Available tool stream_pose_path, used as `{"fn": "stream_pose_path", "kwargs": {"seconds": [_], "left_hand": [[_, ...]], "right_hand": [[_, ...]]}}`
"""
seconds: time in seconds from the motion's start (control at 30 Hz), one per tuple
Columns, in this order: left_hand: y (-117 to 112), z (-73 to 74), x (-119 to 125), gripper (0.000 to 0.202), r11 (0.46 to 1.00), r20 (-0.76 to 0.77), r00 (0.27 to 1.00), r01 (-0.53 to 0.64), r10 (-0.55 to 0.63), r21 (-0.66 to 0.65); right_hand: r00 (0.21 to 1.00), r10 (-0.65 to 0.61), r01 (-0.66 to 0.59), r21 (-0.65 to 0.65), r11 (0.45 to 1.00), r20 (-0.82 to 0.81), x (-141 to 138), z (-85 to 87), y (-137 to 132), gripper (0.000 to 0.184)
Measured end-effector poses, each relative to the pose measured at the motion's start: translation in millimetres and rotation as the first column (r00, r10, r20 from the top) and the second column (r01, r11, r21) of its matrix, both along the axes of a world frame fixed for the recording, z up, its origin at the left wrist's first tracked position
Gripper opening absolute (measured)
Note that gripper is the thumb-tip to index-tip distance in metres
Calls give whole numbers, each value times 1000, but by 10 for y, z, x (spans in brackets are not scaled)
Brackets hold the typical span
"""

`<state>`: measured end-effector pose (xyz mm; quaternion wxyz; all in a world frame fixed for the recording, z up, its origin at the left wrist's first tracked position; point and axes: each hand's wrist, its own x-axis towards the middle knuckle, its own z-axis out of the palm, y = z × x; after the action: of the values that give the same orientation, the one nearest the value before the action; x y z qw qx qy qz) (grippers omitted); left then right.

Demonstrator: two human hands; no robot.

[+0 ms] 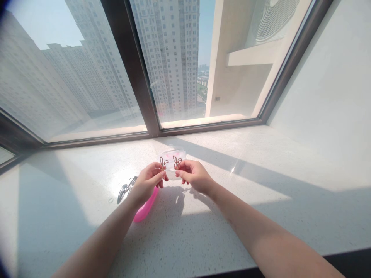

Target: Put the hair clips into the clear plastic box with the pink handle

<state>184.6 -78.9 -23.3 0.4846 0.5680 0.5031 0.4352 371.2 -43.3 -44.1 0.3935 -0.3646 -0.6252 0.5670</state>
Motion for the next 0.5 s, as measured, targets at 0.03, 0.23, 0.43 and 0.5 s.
{"fn": "stream_pose_path", "kwargs": {"seconds": [0.03,0.23,0.43,0.5], "left_hand": [[-1,-1,1,10,1000,3,1000,1,-1,2],[0,2,10,10,1000,20,1000,-9,9,0],[2,6,13,12,1000,41,999,-14,14,4],[1,5,13,12,1000,42,999,-15,15,2]], "right_hand": [[1000,-1,1,1,1000,0,0,0,2,23],[1000,-3,3,2,1000,-13,-2,-11,14,23],[1000,1,-1,9,1000,-26,2,-18,19,23],[1000,0,1,10,1000,-26,4,-24,22,23]]}}
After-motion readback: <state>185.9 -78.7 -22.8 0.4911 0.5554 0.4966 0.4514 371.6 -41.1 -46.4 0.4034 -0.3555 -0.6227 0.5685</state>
